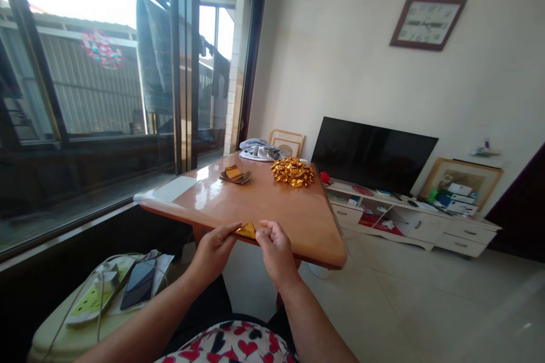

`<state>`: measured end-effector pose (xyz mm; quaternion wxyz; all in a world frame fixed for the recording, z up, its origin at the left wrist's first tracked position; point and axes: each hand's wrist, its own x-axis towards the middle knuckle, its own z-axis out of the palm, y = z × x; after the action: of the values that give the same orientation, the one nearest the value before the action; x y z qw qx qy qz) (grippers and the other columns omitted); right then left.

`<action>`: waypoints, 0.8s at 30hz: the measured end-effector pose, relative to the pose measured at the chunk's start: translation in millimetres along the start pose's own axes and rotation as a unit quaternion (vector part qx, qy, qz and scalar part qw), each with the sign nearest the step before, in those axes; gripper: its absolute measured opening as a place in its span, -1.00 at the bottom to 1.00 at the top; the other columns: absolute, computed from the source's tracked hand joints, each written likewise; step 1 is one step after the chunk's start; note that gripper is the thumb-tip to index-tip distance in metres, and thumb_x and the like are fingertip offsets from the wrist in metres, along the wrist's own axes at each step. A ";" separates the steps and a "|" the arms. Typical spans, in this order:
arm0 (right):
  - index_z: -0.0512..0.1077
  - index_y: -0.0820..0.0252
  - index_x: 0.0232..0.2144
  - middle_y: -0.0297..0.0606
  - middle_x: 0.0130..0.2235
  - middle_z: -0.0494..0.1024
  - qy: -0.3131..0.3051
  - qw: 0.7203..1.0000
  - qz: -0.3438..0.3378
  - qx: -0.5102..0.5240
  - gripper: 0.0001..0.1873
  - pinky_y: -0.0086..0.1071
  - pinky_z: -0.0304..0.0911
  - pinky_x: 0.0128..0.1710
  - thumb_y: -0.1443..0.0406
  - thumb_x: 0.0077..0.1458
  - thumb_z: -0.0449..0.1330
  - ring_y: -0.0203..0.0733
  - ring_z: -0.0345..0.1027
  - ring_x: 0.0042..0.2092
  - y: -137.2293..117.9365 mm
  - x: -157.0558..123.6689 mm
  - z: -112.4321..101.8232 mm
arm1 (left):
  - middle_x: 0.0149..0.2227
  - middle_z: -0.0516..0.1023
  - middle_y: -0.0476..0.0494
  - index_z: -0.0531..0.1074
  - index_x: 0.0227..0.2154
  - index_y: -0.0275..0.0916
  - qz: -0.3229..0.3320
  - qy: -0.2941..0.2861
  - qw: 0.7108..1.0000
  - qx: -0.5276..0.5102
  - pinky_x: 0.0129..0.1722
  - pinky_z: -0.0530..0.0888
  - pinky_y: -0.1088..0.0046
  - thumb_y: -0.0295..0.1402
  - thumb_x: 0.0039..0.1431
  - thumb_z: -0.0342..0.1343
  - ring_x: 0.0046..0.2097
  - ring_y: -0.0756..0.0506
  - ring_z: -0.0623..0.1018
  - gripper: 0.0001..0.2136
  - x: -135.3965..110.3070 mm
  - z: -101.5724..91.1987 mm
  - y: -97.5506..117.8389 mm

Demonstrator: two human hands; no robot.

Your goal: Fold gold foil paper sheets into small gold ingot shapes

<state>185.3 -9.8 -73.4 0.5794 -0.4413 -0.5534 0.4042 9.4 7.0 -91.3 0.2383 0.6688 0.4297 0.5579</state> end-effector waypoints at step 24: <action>0.43 0.12 -0.62 -0.33 -0.58 0.50 0.045 0.968 0.016 -0.246 -0.70 -0.43 0.12 -0.49 0.16 0.10 0.15 -0.21 0.35 -0.48 -2.7 1.7 -3.1 | -0.39 0.64 -0.22 0.64 -0.28 -0.35 -0.183 -0.072 0.972 -0.125 -0.27 0.47 0.34 -0.02 0.19 0.08 -0.32 -0.17 0.57 -0.55 11.1 -9.9 7.2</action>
<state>188.4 -9.0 -70.3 0.4709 -0.5967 -0.6018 0.2449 2.3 11.0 -76.9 0.4484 0.5824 0.4530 0.5045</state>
